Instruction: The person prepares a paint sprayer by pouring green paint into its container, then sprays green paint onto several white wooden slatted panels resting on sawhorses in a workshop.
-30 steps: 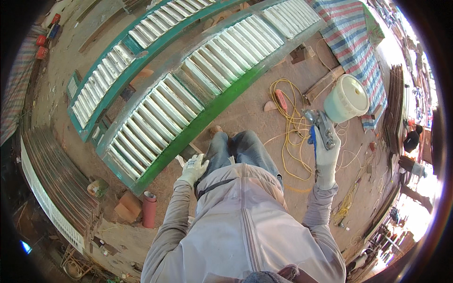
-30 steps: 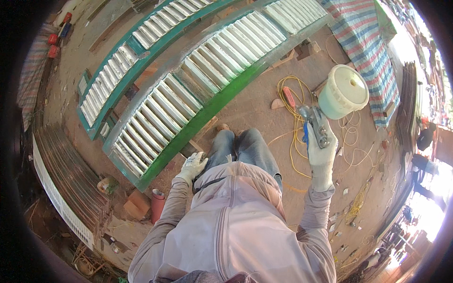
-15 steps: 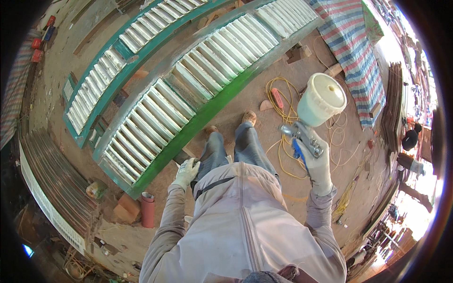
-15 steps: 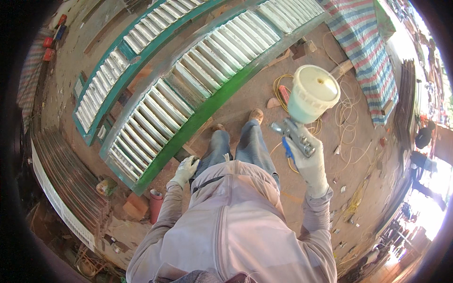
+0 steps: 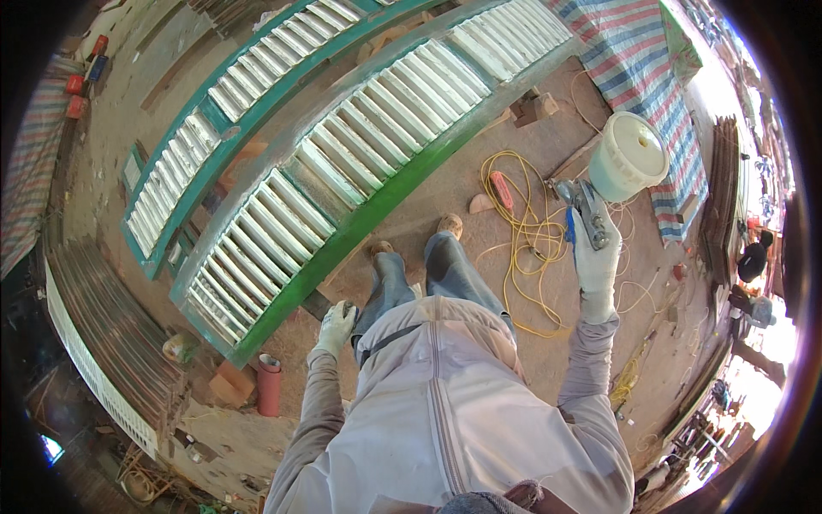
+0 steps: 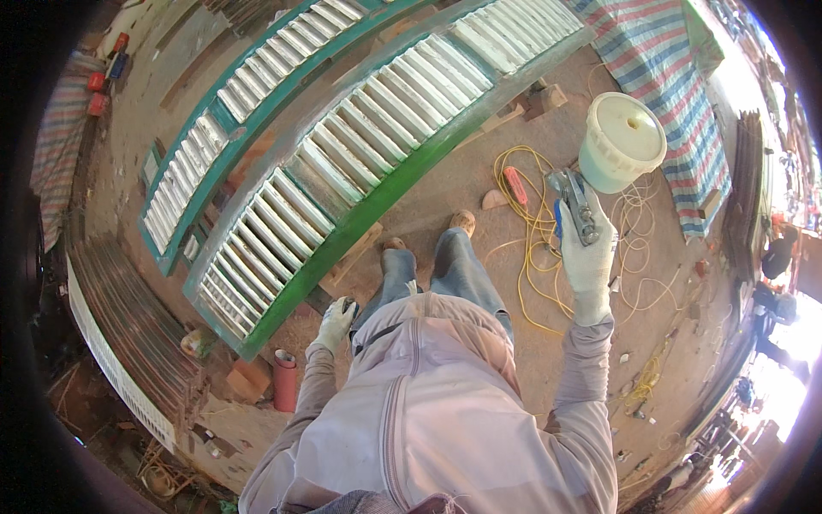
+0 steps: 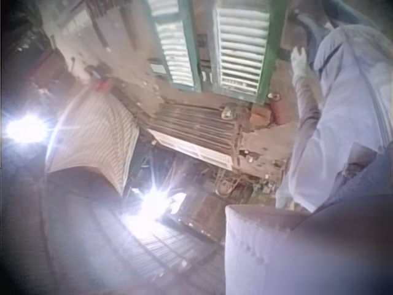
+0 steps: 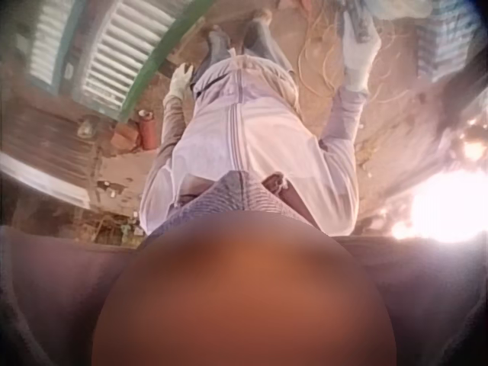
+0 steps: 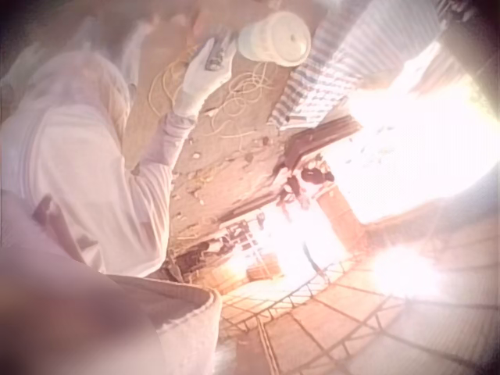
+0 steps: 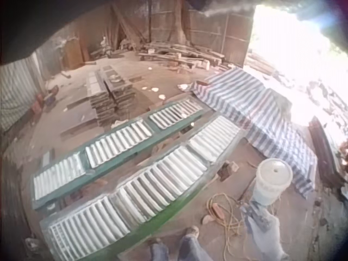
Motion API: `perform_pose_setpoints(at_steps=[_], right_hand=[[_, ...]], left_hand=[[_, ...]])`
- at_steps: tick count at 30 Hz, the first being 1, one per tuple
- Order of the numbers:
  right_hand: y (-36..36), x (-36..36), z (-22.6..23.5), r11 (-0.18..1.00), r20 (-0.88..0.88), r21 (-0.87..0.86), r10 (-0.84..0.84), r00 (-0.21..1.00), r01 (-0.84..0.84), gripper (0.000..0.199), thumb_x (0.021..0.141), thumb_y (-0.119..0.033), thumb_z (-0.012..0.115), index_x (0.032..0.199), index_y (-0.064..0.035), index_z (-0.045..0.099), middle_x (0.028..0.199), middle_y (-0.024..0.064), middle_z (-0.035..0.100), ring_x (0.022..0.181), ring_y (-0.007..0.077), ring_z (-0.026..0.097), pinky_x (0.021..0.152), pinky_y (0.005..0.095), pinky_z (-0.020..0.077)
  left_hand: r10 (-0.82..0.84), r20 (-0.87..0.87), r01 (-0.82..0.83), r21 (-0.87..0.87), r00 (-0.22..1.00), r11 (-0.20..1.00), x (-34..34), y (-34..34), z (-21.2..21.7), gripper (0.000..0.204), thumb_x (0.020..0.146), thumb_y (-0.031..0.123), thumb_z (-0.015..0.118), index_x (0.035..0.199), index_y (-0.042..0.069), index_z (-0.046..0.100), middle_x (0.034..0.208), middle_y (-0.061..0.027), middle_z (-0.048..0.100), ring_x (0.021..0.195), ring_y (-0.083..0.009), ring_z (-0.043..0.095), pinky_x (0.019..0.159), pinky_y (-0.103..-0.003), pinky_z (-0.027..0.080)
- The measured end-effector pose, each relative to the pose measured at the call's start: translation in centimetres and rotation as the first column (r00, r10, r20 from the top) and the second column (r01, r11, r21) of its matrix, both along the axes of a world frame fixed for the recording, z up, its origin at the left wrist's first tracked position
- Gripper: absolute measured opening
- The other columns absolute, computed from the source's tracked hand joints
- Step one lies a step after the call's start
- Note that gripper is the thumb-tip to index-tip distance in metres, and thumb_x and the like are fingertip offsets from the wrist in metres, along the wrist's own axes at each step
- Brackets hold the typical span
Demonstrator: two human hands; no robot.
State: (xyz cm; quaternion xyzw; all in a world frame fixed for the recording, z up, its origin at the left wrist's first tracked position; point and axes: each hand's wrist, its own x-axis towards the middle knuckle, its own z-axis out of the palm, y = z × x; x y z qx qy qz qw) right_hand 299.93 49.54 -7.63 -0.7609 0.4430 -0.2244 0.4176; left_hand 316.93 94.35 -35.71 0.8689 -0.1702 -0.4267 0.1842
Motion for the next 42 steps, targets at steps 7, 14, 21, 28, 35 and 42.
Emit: perform_pose_setpoints(at_steps=[7,14,21,28,35,42], right_hand=[[0.0,0.1,-0.6,0.981,0.01,0.164,0.099,0.995,-0.099,0.044,0.095,0.0,0.064,0.137,0.0024,0.056,0.116,0.0055,0.07,0.09,0.0056,0.058,0.078,0.0212,0.0476],[0.9,0.2,1.0,0.851,0.069,0.425,0.308,0.949,-0.307,0.044,0.092,-0.001,0.067,0.135,0.0038,0.057,0.114,0.0112,0.073,0.099,0.0087,0.063,0.085,0.0263,0.0509],[-2.2,1.2,-0.4,0.909,0.004,0.342,0.252,0.968,-0.238,0.046,0.091,-0.002,0.068,0.135,0.0031,0.057,0.118,0.0113,0.073,0.103,0.0074,0.062,0.089,0.0263,0.0498],[-6.6,0.4,-1.7,0.955,-0.067,0.285,0.105,0.992,-0.082,0.04,0.093,-0.002,0.067,0.132,0.0025,0.06,0.114,0.0095,0.072,0.102,0.0074,0.061,0.09,0.0239,0.049],[-9.3,-0.2,-2.2,0.995,0.039,0.095,0.024,0.999,-0.027,0.039,0.094,-0.001,0.065,0.132,0.0039,0.06,0.116,0.0083,0.071,0.103,0.0072,0.059,0.092,0.0242,0.0475],[-9.8,-0.8,-2.2,1.0,0.007,-0.021,0.002,1.0,-0.002,0.041,0.093,-0.001,0.066,0.134,0.0031,0.058,0.119,0.0134,0.071,0.105,0.0111,0.063,0.093,0.0264,0.0487]], left_hand=[[-0.057,-0.015,0.056,-0.032,0.998,0.998,-0.6,-2.7,-0.6,0.044,0.097,0.04,0.056,0.125,0.007,0.061,0.119,-0.023,0.064,0.114,-0.0393,0.06,0.097,-0.046,0.047],[-0.039,-0.013,0.038,-0.052,0.999,0.998,-0.6,-5.6,-0.8,0.045,0.097,0.04,0.056,0.127,0.007,0.06,0.121,-0.0204,0.064,0.117,-0.0374,0.059,0.1,-0.046,0.046],[-0.038,-0.004,0.038,-0.077,0.999,0.996,-0.9,-7.9,-0.5,0.044,0.097,0.04,0.055,0.126,0.008,0.061,0.121,-0.0202,0.064,0.116,-0.0378,0.059,0.1,-0.045,0.046],[-0.054,-0.01,0.054,-0.045,0.998,0.998,-1.2,-9.8,0.2,0.043,0.098,0.041,0.054,0.126,0.008,0.061,0.122,-0.0219,0.064,0.117,-0.0383,0.059,0.1,-0.045,0.046],[-0.05,-0.012,0.049,-0.079,0.999,0.996,-1.0,-11.3,-0.1,0.044,0.097,0.041,0.055,0.127,0.007,0.06,0.122,-0.0214,0.063,0.119,-0.0383,0.058,0.101,-0.045,0.045],[-0.058,0.012,0.059,-0.082,0.998,0.995,-0.7,-11.9,-0.9,0.043,0.097,0.039,0.056,0.124,0.006,0.062,0.12,-0.0215,0.064,0.117,-0.0382,0.059,0.1,-0.045,0.046]])
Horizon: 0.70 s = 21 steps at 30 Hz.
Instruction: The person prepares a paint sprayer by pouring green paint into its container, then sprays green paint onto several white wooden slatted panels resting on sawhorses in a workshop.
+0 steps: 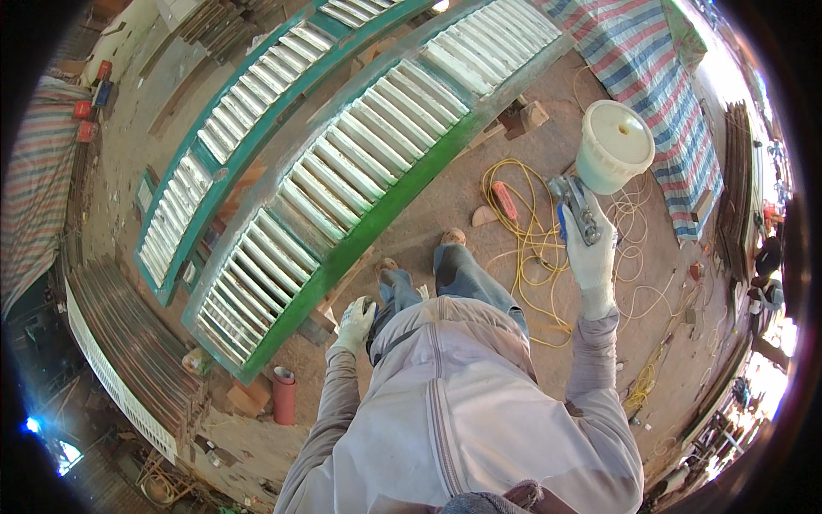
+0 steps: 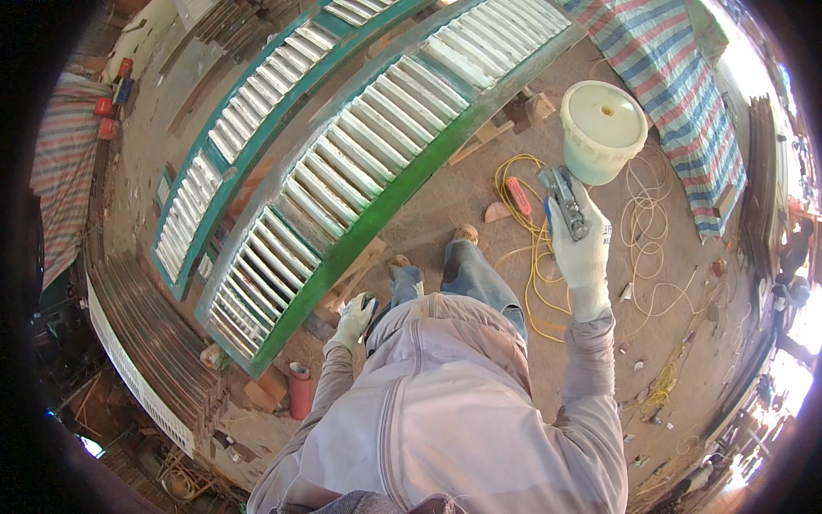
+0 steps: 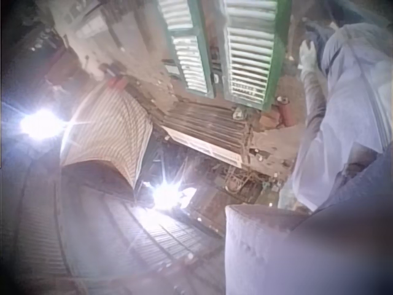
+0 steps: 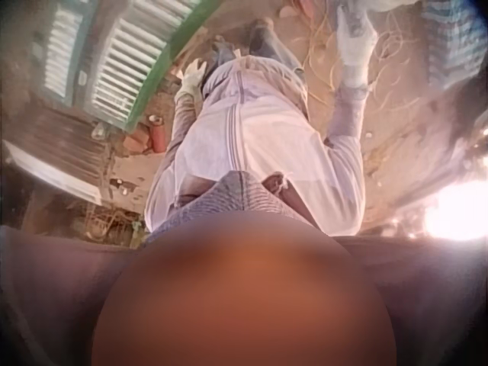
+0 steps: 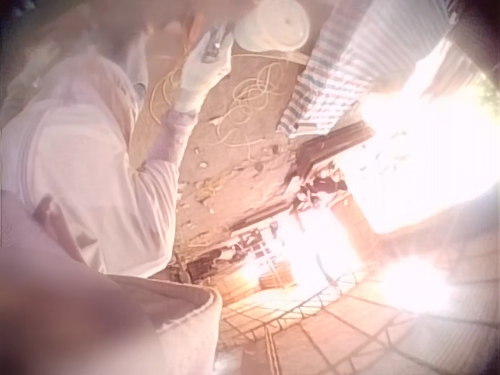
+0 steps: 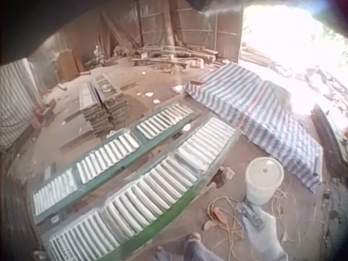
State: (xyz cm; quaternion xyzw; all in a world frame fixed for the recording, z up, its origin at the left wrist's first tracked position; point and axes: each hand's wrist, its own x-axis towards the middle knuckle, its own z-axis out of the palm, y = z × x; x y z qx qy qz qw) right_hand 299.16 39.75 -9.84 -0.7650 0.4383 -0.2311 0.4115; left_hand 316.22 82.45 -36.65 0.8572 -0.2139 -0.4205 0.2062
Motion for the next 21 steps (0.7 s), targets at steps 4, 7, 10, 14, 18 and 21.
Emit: perform_pose_setpoints(at_steps=[4,7,10,14,18,21], right_hand=[[1.5,-0.5,1.8,0.974,-0.065,0.222,0.06,0.996,-0.044,0.043,0.093,-0.002,0.066,0.134,0.0015,0.058,0.112,0.0105,0.073,0.096,0.0102,0.064,0.087,0.0263,0.0505],[2.3,-1.4,3.5,0.885,-0.008,0.435,0.191,0.981,-0.169,0.043,0.093,-0.004,0.066,0.136,0.001,0.058,0.107,0.0066,0.072,0.087,0.0065,0.059,0.08,0.0228,0.0494],[1.7,-1.2,3.1,0.888,0.081,0.386,0.239,0.968,-0.251,0.044,0.094,-0.004,0.065,0.137,0.0006,0.058,0.105,0.0042,0.071,0.082,0.0036,0.054,0.074,0.0194,0.0469],[-0.7,-1.1,1.3,0.915,0.019,0.389,0.108,0.994,-0.107,0.043,0.093,-0.001,0.066,0.136,0.001,0.058,0.108,0.0056,0.071,0.089,0.0055,0.058,0.081,0.0218,0.0483],[-3.6,-1.5,0.4,0.984,-0.015,0.166,0.071,0.997,-0.068,0.042,0.096,-0.002,0.061,0.138,-0.0011,0.058,0.111,0.002,0.07,0.076,0.0026,0.055,0.067,0.0203,0.0467],[-5.3,-2.0,0.3,0.996,0.06,0.084,0.014,0.998,-0.019,0.041,0.093,0.0,0.065,0.134,0.0039,0.059,0.119,0.0104,0.071,0.107,0.0098,0.061,0.096,0.0262,0.047]], left_hand=[[-0.014,-0.009,0.014,-0.004,1.0,1.0,0.1,-0.1,0.2,0.044,0.097,0.039,0.057,0.125,0.006,0.062,0.121,-0.0218,0.064,0.117,-0.0386,0.059,0.1,-0.045,0.046],[-0.004,-0.013,0.004,0.03,1.0,1.0,0.1,-0.5,0.5,0.044,0.096,0.04,0.057,0.125,0.007,0.062,0.121,-0.0222,0.064,0.116,-0.039,0.059,0.1,-0.045,0.046],[0.004,-0.005,-0.003,0.043,1.0,0.999,0.3,-1.3,0.6,0.045,0.096,0.04,0.058,0.125,0.007,0.062,0.121,-0.0224,0.064,0.116,-0.0393,0.059,0.099,-0.045,0.047],[0.024,0.043,-0.026,0.047,0.999,0.999,0.2,-2.6,0.6,0.046,0.096,0.041,0.058,0.126,0.006,0.061,0.121,-0.0227,0.063,0.116,-0.0394,0.059,0.099,-0.046,0.047],[0.011,0.048,-0.013,0.047,0.999,0.999,-0.1,-3.8,0.5,0.048,0.096,0.041,0.058,0.128,0.005,0.06,0.121,-0.0234,0.063,0.116,-0.0394,0.059,0.099,-0.046,0.047],[0.021,0.035,-0.023,0.037,0.999,0.999,-0.8,-4.7,0.3,0.049,0.096,0.042,0.058,0.128,0.004,0.06,0.122,-0.0235,0.063,0.117,-0.0393,0.059,0.099,-0.045,0.047]])
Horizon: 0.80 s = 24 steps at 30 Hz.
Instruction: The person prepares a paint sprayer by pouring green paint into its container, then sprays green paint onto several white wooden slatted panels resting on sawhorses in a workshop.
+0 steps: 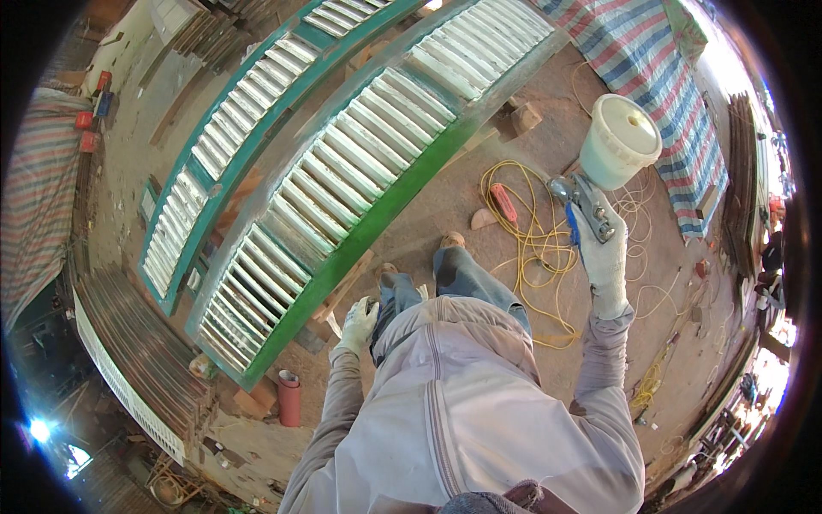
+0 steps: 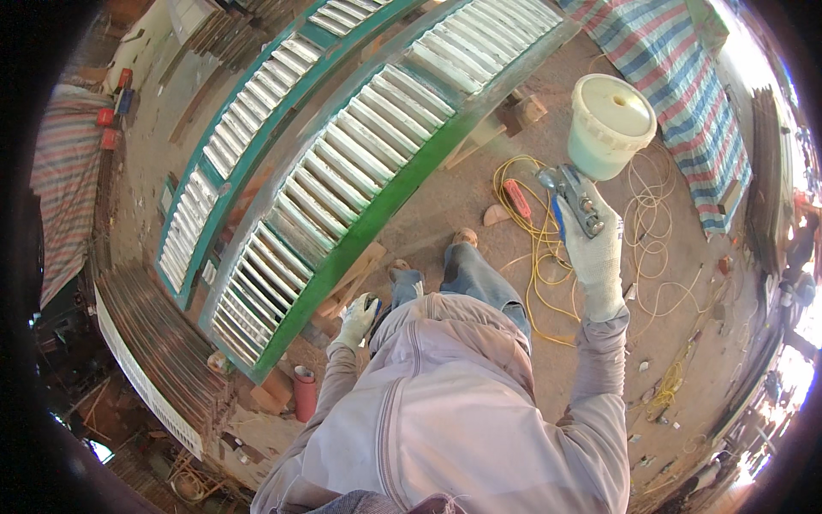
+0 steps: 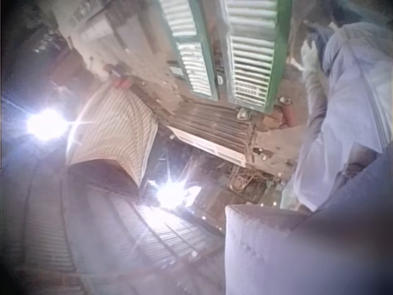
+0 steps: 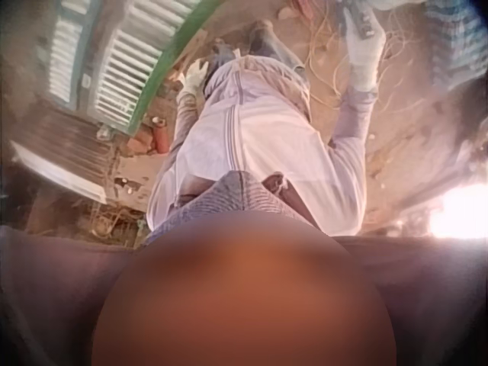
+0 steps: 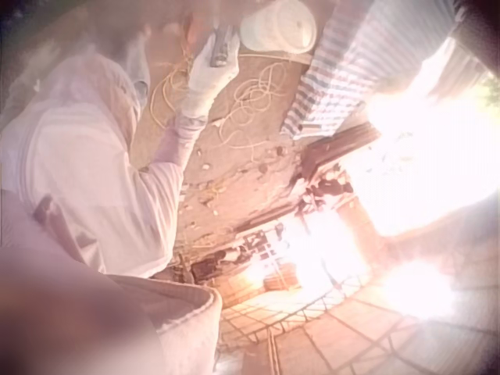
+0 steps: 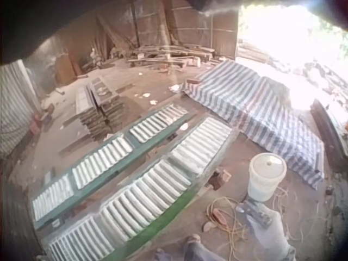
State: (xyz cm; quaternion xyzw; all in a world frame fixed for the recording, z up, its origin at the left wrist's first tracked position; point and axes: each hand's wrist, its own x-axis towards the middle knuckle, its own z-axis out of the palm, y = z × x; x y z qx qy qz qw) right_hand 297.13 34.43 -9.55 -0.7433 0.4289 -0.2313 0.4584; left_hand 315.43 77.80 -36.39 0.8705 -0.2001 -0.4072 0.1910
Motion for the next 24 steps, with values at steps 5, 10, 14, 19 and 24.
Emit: perform_pose_setpoints(at_steps=[5,10,14,19,24], right_hand=[[-1.3,0.1,-0.5,0.998,0.054,-0.047,-0.044,0.998,0.047,0.04,0.093,0.001,0.065,0.133,0.006,0.058,0.122,0.0133,0.07,0.112,0.012,0.063,0.097,0.0266,0.0479],[-1.0,0.6,0.1,0.995,-0.061,0.056,0.08,0.995,-0.077,0.041,0.093,0.0,0.066,0.132,0.0074,0.057,0.124,0.0156,0.07,0.114,0.0132,0.063,0.096,0.0267,0.0491],[-0.5,0.4,1.5,0.895,0.025,0.38,0.242,0.97,-0.233,0.041,0.093,0.0,0.067,0.133,0.0037,0.058,0.122,0.0146,0.071,0.107,0.0109,0.065,0.09,0.0266,0.0518],[-2.6,1.3,0.8,0.893,-0.031,0.354,0.308,0.951,-0.277,0.041,0.093,-0.004,0.067,0.133,0.0013,0.06,0.114,0.01,0.073,0.1,0.0072,0.062,0.088,0.0246,0.05],[-5.7,2.1,-0.9,0.975,-0.026,0.198,0.113,0.993,-0.106,0.04,0.093,-0.002,0.067,0.132,0.002,0.06,0.116,0.0093,0.072,0.103,0.0071,0.06,0.091,0.0244,0.0478]], left_hand=[[0.015,-0.019,-0.015,-0.016,1.0,1.0,-1.2,-1.0,-0.3,0.048,0.096,0.041,0.059,0.127,0.005,0.061,0.122,-0.0233,0.064,0.116,-0.039,0.06,0.099,-0.044,0.047],[0.004,-0.019,-0.004,0.003,1.0,1.0,-2.1,-2.6,-0.7,0.045,0.096,0.041,0.059,0.125,0.006,0.062,0.118,-0.0233,0.065,0.113,-0.039,0.062,0.097,-0.045,0.048],[0.006,-0.003,-0.007,-0.041,1.0,0.999,-2.6,-4.1,-0.7,0.044,0.096,0.04,0.058,0.124,0.007,0.063,0.117,-0.023,0.065,0.112,-0.0396,0.061,0.097,-0.045,0.048],[0.019,-0.062,-0.017,0.033,0.998,0.999,-2.7,-5.7,-0.4,0.043,0.098,0.039,0.056,0.125,0.006,0.064,0.126,-0.0178,0.065,0.122,-0.0345,0.057,0.104,-0.042,0.043],[-0.005,-0.037,0.004,-0.016,0.999,1.0,-1.3,-6.4,-0.7,0.042,0.097,0.039,0.057,0.124,0.007,0.063,0.116,-0.0233,0.065,0.113,-0.0399,0.061,0.097,-0.046,0.048]])
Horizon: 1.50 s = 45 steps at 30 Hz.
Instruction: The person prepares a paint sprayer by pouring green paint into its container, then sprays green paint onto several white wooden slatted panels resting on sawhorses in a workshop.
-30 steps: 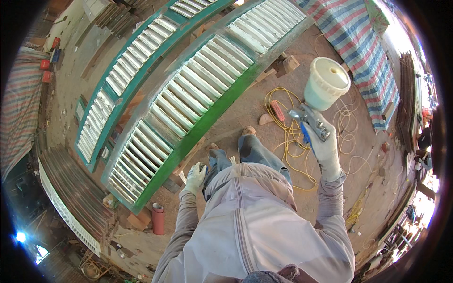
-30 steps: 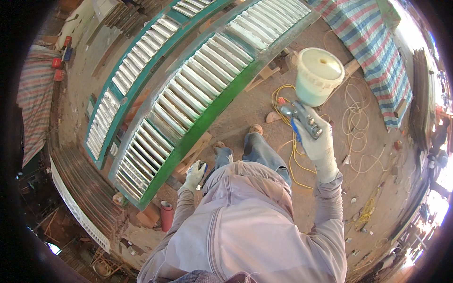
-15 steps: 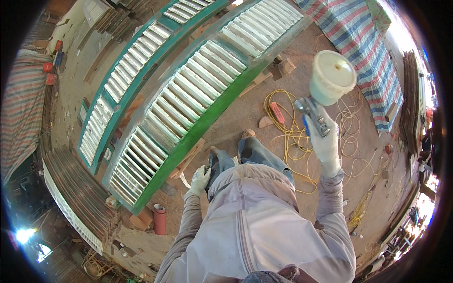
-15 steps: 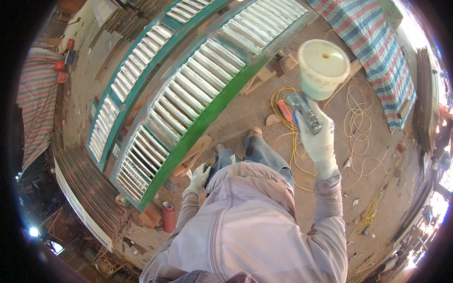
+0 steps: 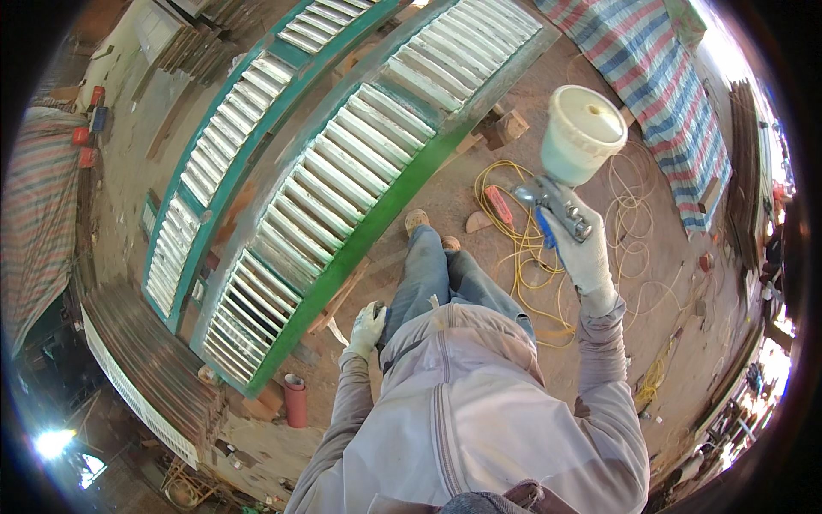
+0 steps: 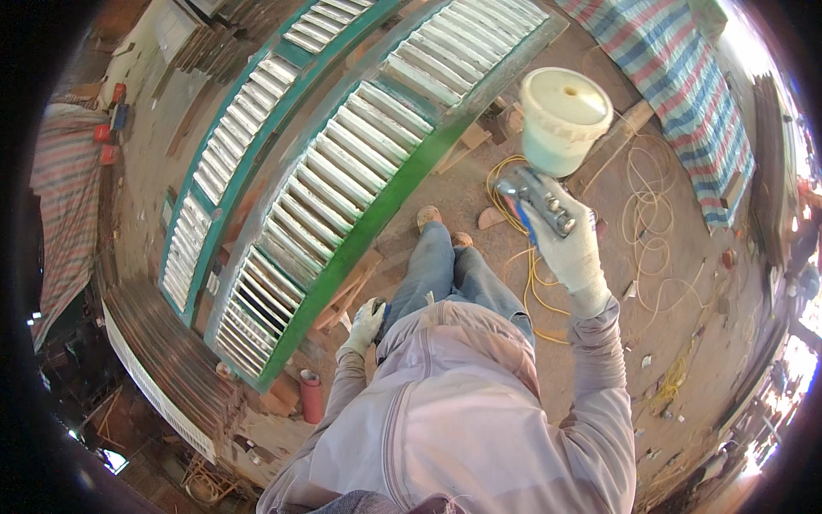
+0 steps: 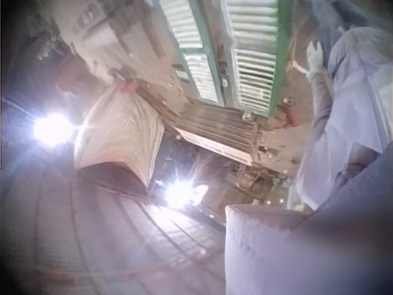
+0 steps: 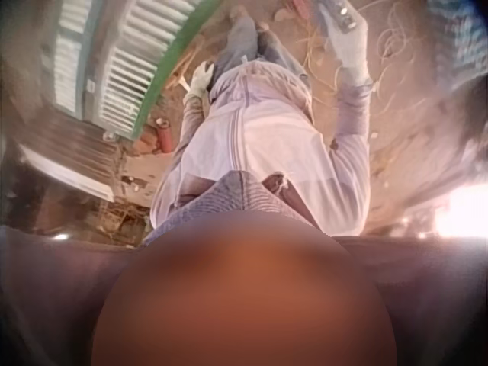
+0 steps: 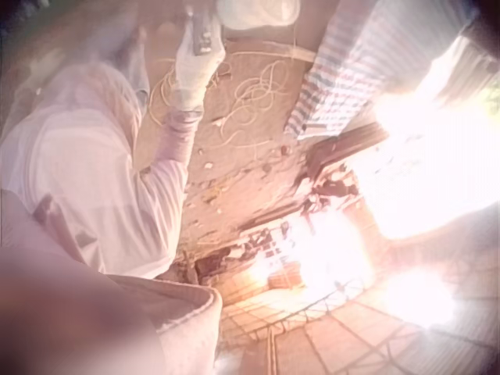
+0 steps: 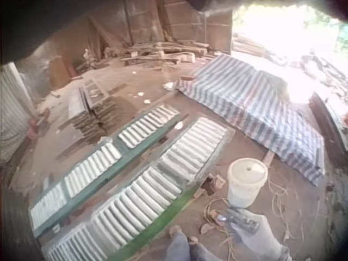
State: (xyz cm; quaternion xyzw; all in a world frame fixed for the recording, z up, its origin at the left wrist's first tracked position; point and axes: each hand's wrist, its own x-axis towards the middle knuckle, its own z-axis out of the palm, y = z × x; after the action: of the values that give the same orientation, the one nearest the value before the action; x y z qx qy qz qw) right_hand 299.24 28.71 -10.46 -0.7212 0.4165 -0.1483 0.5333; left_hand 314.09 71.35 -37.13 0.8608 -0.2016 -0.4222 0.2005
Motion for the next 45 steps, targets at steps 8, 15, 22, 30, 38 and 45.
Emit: perform_pose_setpoints(at_steps=[8,15,22,30,38,45], right_hand=[[-2.5,0.4,0.2,0.951,-0.004,-0.231,-0.212,0.977,0.205,0.04,0.094,-0.001,0.064,0.133,0.0013,0.06,0.117,0.0106,0.072,0.103,0.0072,0.06,0.09,0.0248,0.0489],[0.1,1.8,2.5,0.991,-0.1,-0.031,-0.13,0.986,0.128,0.041,0.093,-0.001,0.064,0.134,0.0044,0.058,0.115,0.0117,0.073,0.098,0.0065,0.062,0.087,0.0258,0.051],[-0.5,1.4,3.7,0.98,-0.148,0.195,0.0,0.989,0.029,0.041,0.092,-0.004,0.067,0.13,0.0055,0.059,0.101,0.0101,0.074,0.08,0.0058,0.061,0.073,0.0238,0.0512],[-8.6,0.3,2.8,0.989,-0.123,-0.023,-0.15,0.981,0.148,0.039,0.093,-0.002,0.066,0.131,0.003,0.061,0.101,0.0063,0.072,0.081,0.0044,0.057,0.071,0.0225,0.0486],[-16.3,-2.2,1.6,0.968,-0.04,-0.207,-0.152,0.988,0.141,0.041,0.095,-0.003,0.063,0.136,0.0026,0.058,0.098,0.0044,0.069,0.082,0.0061,0.059,0.07,0.0215,0.0478],[-18.2,-2.5,0.9,0.99,0.072,-0.138,0.048,0.996,-0.038,0.042,0.092,0.0,0.065,0.132,0.0083,0.056,0.117,0.0186,0.072,0.108,0.0155,0.066,0.091,0.0278,0.0508]], left_hand=[[-0.033,-0.009,0.033,-0.009,0.999,0.999,4.3,-2.7,0.2,0.043,0.096,0.038,0.058,0.124,0.006,0.062,0.118,-0.0233,0.065,0.114,-0.0391,0.061,0.097,-0.046,0.047],[0.092,-0.177,-0.089,0.026,0.98,0.996,7.3,-1.0,-3.3,0.043,0.097,0.039,0.058,0.121,0.004,0.065,0.117,-0.0231,0.067,0.113,-0.0382,0.062,0.096,-0.044,0.047],[0.073,-0.193,-0.076,-0.003,0.979,0.997,7.8,1.0,-7.1,0.042,0.096,0.037,0.06,0.118,0.001,0.068,0.112,-0.0194,0.069,0.107,-0.0292,0.064,0.092,-0.039,0.049],[0.413,-0.368,-0.436,0.023,0.833,0.9,3.8,-4.8,-7.1,0.046,0.095,0.039,0.062,0.122,0.002,0.068,0.116,-0.015,0.069,0.105,-0.025,0.065,0.091,-0.037,0.049],[0.563,-0.407,-0.604,0.035,0.719,0.796,-1.3,-12.7,-6.1,0.04,0.096,0.034,0.061,0.121,0.003,0.067,0.112,-0.0121,0.07,0.101,-0.0204,0.063,0.089,-0.033,0.049],[0.64,-0.352,-0.669,0.05,0.684,0.742,-4.4,-16.2,-5.6,0.037,0.097,0.032,0.062,0.12,0.003,0.068,0.112,-0.0105,0.071,0.101,-0.0194,0.064,0.09,-0.033,0.049]])
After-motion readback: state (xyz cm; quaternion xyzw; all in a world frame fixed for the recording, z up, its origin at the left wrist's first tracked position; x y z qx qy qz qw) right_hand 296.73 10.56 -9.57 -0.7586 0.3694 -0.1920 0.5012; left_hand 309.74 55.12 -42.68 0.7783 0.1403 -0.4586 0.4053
